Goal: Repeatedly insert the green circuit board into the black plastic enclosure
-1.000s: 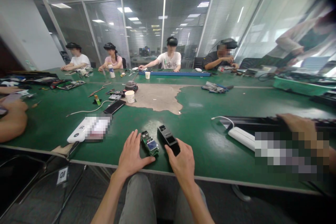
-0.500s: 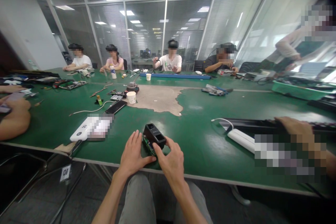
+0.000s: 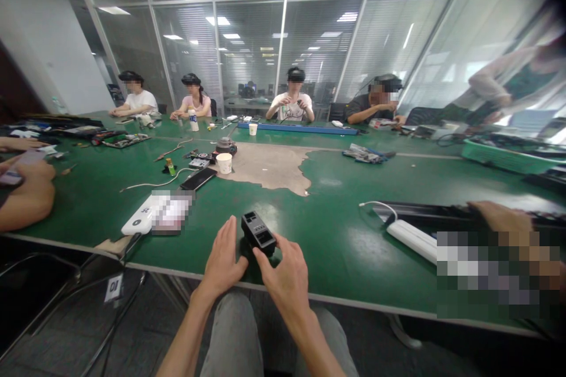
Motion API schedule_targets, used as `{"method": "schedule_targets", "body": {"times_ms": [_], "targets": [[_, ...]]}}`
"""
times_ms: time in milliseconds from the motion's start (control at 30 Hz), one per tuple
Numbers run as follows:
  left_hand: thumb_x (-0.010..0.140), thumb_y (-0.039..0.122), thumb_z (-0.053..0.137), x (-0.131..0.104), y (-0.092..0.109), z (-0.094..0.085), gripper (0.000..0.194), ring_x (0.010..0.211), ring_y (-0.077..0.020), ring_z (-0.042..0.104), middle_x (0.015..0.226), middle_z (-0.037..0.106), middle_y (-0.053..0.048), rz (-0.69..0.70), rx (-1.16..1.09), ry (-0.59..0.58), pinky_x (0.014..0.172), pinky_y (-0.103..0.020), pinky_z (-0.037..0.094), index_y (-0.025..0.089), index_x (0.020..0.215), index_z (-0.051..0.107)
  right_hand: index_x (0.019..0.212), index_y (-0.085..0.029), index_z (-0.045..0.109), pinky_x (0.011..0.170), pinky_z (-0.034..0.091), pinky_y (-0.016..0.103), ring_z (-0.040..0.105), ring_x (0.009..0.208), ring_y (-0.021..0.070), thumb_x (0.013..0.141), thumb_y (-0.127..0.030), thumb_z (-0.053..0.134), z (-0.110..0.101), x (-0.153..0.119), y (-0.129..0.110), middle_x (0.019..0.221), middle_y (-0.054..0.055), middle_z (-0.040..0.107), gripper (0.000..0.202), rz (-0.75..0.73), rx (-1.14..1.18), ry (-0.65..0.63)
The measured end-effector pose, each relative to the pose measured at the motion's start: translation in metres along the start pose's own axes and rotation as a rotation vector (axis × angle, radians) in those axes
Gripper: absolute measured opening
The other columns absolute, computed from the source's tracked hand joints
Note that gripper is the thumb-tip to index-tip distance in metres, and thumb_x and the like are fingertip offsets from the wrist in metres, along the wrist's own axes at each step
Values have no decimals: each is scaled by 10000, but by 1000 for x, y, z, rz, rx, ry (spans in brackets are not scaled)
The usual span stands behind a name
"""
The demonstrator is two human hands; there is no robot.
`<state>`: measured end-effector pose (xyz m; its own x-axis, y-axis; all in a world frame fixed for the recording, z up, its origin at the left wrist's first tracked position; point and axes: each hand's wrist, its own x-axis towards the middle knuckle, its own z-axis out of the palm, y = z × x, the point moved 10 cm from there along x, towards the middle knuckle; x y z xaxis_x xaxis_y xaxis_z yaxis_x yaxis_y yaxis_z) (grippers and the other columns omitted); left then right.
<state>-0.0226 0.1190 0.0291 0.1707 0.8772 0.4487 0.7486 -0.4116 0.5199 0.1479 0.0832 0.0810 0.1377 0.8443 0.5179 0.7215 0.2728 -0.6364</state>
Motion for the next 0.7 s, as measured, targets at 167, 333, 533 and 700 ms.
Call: {"method": "schedule_targets", "body": {"times_ms": [167, 333, 533, 700], "targets": [[803, 170, 480, 2, -1, -1, 831, 1471, -293, 205, 1593, 224, -135, -8, -1, 19, 1190, -516, 239, 179, 1545, 104, 1145, -172, 622, 898, 462, 392, 584, 1007, 266, 815, -364, 648, 10, -7, 5, 1060, 96, 684, 382, 4, -47, -45], [790, 142, 460, 1, -4, -1, 848, 1470, -295, 206, 1597, 213, -129, -23, 5, 35, 1190, -518, 240, 178, 1547, 78, 1199, -186, 592, 881, 464, 390, 576, 1019, 267, 842, -352, 624, 19, -12, 12, 1104, 78, 678, 395, 19, -84, -143], [840, 181, 468, 4, 0, 3, 742, 1454, -301, 244, 1567, 280, -162, -8, 92, 12, 1182, -509, 269, 130, 1527, 194, 1270, -106, 551, 955, 435, 420, 542, 1118, 299, 819, -420, 661, 13, -8, 13, 1191, 144, 644, 561, 6, -76, -94], [847, 173, 467, 5, 2, 5, 695, 1432, -291, 293, 1538, 348, -146, 23, 115, 10, 1170, -519, 298, 145, 1509, 258, 1178, -189, 610, 873, 460, 388, 593, 990, 266, 842, -359, 638, 18, -8, 13, 1072, 80, 689, 377, 25, -31, -146]]}}
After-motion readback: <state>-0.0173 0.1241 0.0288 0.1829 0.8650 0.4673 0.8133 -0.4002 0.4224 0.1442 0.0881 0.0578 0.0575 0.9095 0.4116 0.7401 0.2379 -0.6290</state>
